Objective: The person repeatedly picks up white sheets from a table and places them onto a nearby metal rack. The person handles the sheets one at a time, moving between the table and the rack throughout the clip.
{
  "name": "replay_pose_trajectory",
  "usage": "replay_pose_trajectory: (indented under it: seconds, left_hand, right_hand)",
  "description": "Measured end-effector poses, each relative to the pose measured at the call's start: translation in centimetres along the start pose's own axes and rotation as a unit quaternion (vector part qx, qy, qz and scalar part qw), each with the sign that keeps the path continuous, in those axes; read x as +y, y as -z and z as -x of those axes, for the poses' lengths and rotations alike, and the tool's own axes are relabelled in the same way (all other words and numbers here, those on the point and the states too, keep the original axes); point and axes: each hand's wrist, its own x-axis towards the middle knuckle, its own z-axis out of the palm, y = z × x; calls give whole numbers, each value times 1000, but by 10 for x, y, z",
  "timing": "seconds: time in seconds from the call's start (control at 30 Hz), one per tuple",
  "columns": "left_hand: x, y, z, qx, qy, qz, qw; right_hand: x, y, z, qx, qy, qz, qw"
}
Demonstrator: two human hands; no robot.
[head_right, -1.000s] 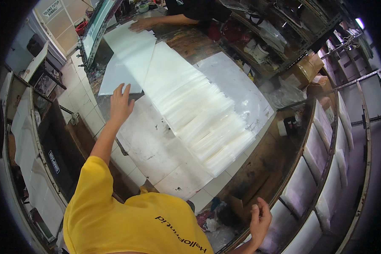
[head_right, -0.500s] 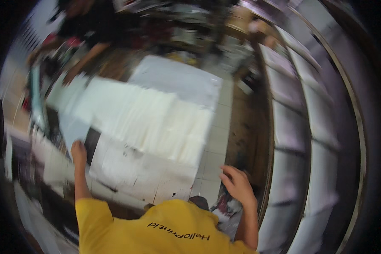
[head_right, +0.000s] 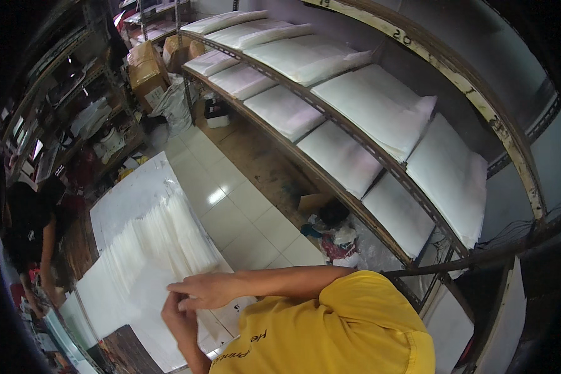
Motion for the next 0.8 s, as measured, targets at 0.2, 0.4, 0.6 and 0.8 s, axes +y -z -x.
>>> replay_pose_trajectory:
  seconds: [0.2, 0.4, 0.6, 0.8]
  left_hand:
    - [66, -41, -25, -34, -82, -4, 996]
    - [84, -45, -38, 45, -131, 28, 990]
    - [74, -76, -36, 93, -21, -14, 995]
    - [88, -145, -35, 68, 104, 19, 992]
  right_hand:
    - [18, 61, 41, 59, -109, -49, 991]
    - [16, 184, 77, 131, -110, 94, 981]
    - [-3, 383, 147, 294, -119, 144, 937]
    - [-12, 566, 294, 486, -139, 163, 847]
